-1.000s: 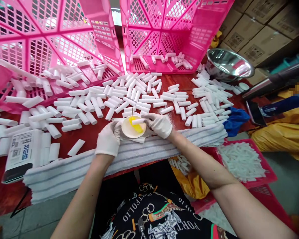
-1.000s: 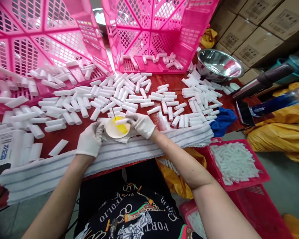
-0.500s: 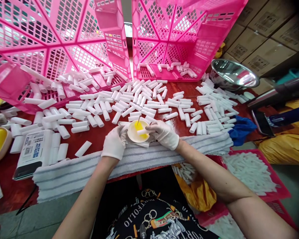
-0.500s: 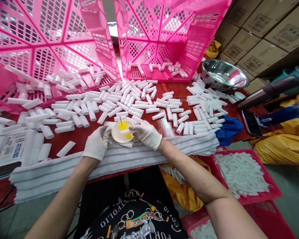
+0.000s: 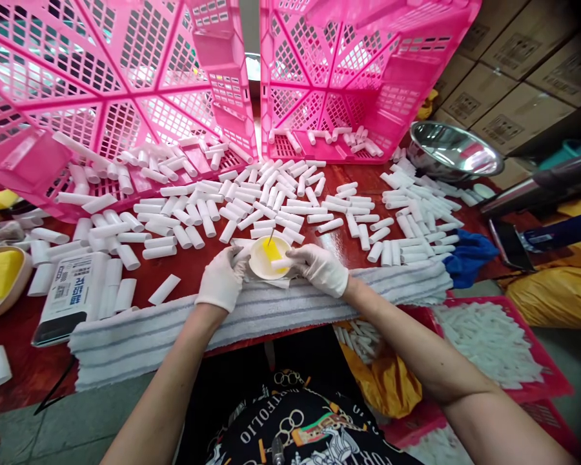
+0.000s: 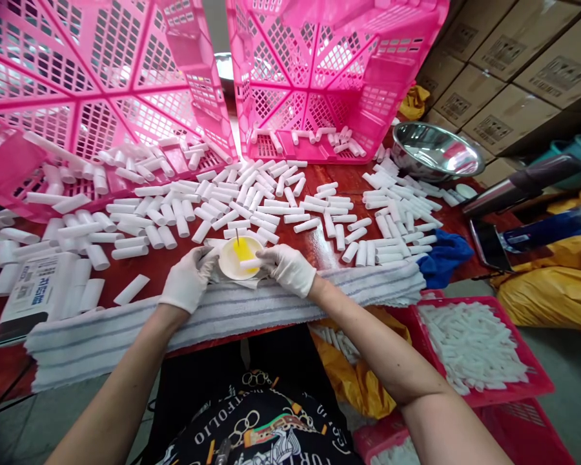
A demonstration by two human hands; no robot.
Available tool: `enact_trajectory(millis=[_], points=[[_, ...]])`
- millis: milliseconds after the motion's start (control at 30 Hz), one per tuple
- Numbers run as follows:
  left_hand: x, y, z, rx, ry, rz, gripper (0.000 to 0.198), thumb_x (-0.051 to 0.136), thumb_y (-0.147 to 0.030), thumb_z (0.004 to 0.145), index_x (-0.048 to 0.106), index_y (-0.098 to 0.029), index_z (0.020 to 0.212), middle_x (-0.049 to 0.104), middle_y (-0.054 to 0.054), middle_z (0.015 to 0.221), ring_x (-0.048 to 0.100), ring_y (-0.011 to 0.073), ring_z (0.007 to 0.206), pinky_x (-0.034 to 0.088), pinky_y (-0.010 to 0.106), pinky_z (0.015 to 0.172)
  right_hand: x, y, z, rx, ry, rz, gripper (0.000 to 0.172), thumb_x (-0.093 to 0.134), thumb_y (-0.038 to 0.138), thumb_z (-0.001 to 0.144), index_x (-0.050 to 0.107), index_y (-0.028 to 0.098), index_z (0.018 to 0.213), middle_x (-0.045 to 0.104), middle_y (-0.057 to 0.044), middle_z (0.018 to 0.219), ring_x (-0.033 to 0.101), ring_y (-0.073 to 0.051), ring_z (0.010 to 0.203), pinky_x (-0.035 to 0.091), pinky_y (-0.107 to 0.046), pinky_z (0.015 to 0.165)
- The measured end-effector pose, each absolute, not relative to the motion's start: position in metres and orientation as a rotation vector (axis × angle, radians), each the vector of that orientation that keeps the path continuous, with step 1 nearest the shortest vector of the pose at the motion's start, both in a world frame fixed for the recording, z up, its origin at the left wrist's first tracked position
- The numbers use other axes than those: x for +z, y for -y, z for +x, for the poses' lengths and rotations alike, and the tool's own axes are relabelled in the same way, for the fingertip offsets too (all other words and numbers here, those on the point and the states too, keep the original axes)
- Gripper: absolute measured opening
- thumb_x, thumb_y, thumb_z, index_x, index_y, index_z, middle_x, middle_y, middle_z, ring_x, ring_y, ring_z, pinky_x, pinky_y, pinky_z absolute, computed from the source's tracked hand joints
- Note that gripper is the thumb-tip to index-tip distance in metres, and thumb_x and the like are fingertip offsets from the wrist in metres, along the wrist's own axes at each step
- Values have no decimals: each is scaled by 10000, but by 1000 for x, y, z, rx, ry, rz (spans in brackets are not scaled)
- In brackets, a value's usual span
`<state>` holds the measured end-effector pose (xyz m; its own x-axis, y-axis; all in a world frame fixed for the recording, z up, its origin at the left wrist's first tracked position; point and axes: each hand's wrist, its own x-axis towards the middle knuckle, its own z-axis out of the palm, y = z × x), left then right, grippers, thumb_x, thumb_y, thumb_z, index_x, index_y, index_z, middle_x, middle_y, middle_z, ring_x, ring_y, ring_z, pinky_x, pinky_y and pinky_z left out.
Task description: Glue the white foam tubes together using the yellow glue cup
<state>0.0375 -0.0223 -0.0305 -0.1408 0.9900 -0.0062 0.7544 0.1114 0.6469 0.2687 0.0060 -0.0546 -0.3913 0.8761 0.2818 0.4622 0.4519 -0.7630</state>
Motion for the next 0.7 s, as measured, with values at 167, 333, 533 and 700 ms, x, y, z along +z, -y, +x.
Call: enact_trajectory(millis=[167, 333, 533, 700], points=[[-25, 26, 36, 843, -1903, 1508, 373, 554, -394, 762, 580, -180, 1067, 645, 79, 1038, 607, 206, 932, 453, 321, 860, -48, 5, 269, 706, 1998, -1077, 173, 692, 340, 698, 659, 176, 746, 607, -41, 827, 591, -127, 730, 491, -252, 674], [-16, 44, 47, 1035, -1671, 1303, 403, 648, -389, 683, 584, -150, 1001, 648, 63, 999, 611, 174, 886, 472, 296, 845, -26, 26, 273, 1096, 1605, -1156, 307, 716, 377, 666, 616, 176, 875, 611, -25, 844, 596, -111, 736, 488, -222, 655], [-5, 64, 67, 959, -1355, 1299, 405, 662, -412, 687, 602, -148, 987, 661, 62, 973, 612, 163, 873, 485, 266, 798, -6, 33, 269, 1423, 1361, -1345, 411, 570, 523, 753, 584, 150, 925, 501, 52, 517, 390, -49, 362, 274, -177, 329], [4, 69, 70, 860, -1359, 1376, 449, 627, -460, 709, 599, -148, 1031, 665, 46, 892, 588, 130, 706, 470, 231, 642, 4, 29, 262, 1488, 1280, -1466, 444, 519, 594, 748, 563, 153, 785, 452, 66, 450, 318, -43, 303, 205, -190, 296]])
